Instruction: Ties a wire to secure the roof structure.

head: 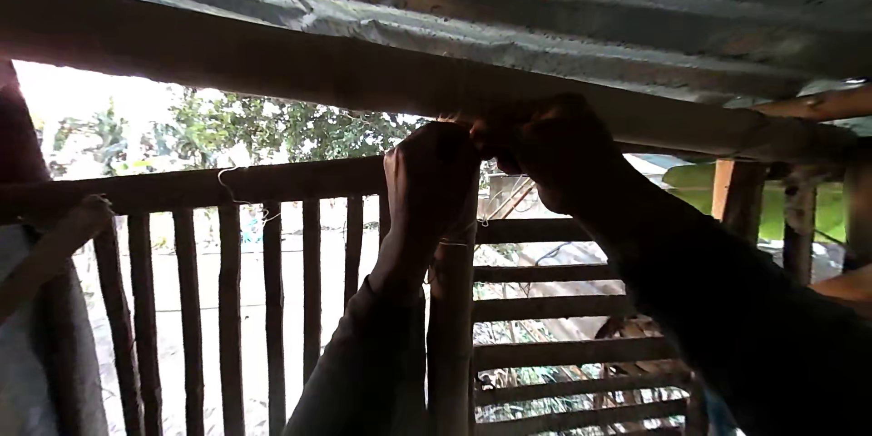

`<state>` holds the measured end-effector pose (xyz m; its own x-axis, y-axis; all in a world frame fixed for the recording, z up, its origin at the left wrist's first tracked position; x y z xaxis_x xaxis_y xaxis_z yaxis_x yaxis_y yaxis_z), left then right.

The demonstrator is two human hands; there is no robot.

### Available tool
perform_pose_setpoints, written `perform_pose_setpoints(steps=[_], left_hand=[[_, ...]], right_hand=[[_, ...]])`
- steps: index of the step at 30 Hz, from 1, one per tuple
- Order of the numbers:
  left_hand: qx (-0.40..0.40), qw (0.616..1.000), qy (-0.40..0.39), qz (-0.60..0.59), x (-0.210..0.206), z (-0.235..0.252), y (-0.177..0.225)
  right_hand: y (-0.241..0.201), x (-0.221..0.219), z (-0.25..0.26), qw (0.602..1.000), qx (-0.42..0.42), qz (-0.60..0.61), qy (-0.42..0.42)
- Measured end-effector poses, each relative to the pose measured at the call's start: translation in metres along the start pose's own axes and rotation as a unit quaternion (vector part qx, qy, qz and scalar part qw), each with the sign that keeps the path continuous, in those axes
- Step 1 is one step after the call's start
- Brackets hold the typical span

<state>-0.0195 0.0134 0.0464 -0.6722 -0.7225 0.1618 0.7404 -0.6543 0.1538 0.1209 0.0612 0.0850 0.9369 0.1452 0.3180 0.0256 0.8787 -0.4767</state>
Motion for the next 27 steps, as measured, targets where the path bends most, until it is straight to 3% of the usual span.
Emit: perform_pose_setpoints(steps=[4,9,12,17,23,27], left_hand=[[0.002,0.998,-0.032,0.045,0.002,-0.007,0.012],[-0.019,0.995,-0.019,0.091,0.004,0.003,0.019],[0.012,0.993,-0.040,0.113,0.005,0.017,0.016],[-0.033,0.986,-0.052,0.155,0.001,0.028,0.019],[-0.029,0.976,-0.091,0.194,-0.002,0.027,0.028],[-0.016,0.965,-0.099,0.241,-0.004,0.034,0.033]], right_hand=[[0.000,0.001,-0.001,1.000,-0.001,-0.004,0.007],[-0.003,0.002,-0.001,0.999,0.026,-0.030,0.010],[-0.006,0.002,-0.001,0.998,0.010,-0.067,0.010],[-0.010,0.004,-0.002,0.997,0.028,-0.078,-0.005],[-0.011,0.007,-0.001,0.996,0.001,-0.091,-0.014],[-0.014,0.009,0.000,0.993,0.004,-0.115,0.020]])
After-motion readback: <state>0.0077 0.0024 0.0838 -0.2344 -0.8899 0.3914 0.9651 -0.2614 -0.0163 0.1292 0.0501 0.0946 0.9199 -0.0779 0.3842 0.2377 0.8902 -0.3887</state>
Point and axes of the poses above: each hand's wrist, its own z-axis towards the middle knuckle, its own x-axis out of the back of the hand, y = z × x, the point moved 6 cm from there along z, towards the middle knuckle, and after that the axes turned 9 degrees about -y, right-handed, at the moved point
